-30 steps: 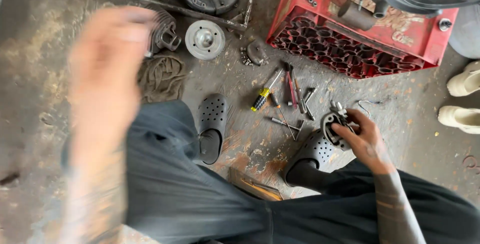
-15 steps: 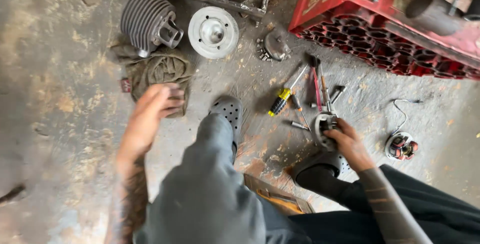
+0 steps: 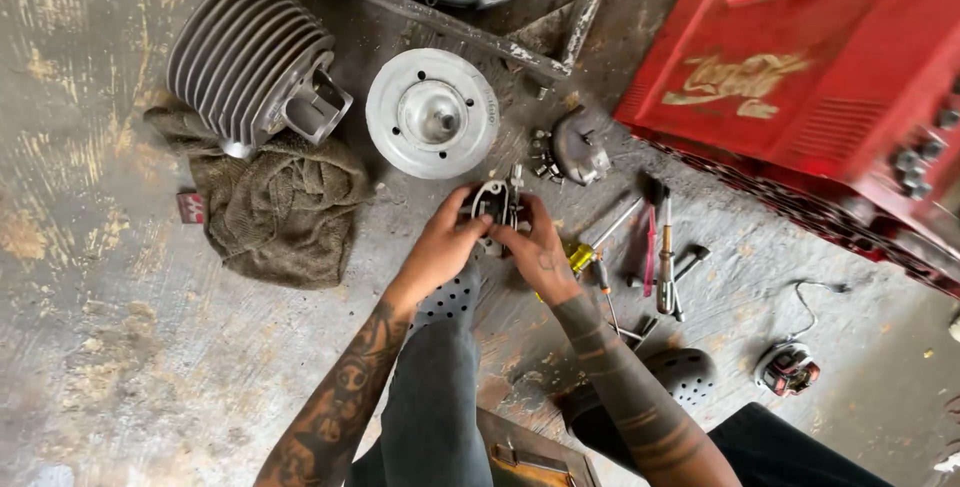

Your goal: The person sits on the floor and works on a small engine component, using pliers to adjust internal parts. They then pick up a screwdriver and use it to tighten or adjust a part on the main engine block resting on a red crate.

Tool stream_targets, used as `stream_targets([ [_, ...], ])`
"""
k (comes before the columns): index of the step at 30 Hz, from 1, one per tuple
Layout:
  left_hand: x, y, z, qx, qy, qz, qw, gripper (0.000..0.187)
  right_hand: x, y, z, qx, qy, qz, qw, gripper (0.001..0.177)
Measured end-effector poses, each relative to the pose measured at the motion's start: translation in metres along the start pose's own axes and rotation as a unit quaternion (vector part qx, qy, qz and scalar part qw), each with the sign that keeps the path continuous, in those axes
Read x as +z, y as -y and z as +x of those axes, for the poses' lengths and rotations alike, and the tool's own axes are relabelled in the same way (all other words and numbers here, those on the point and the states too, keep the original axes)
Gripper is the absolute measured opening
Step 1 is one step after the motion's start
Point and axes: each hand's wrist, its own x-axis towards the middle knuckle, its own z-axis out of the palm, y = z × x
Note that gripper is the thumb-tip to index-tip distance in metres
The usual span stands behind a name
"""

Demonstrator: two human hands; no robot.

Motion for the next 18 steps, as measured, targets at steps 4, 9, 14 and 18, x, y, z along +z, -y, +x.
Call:
stream_targets([
  [4, -0.01, -0.012, -0.001, 0.005, -0.038, -0.001, 0.999, 0.053, 0.012, 0.032, 0.008, -0.012, -0.007, 0.011, 1.0, 0.079],
  [9, 0.01, -0.006, 0.0, 0.027, -0.071, -0.153, 0.985, 0.058, 0.016, 0.024, 0.023, -0.048, -0.068, 0.035, 0.996, 0.073],
  [14, 0.015, 0.011, 0.009, 0.06, -0.064, -0.172, 0.981, 0.055, 0.016, 0.004, 0.025, -0.104, -0.096, 0.1, 0.985, 0.076],
  [18, 0.013, 0.02, 0.006, 0.039, -0.082, -0.163, 0.982, 0.051, 0.017, -0.028, 0.037, -0.383, -0.164, -0.086, 0.905, 0.065],
])
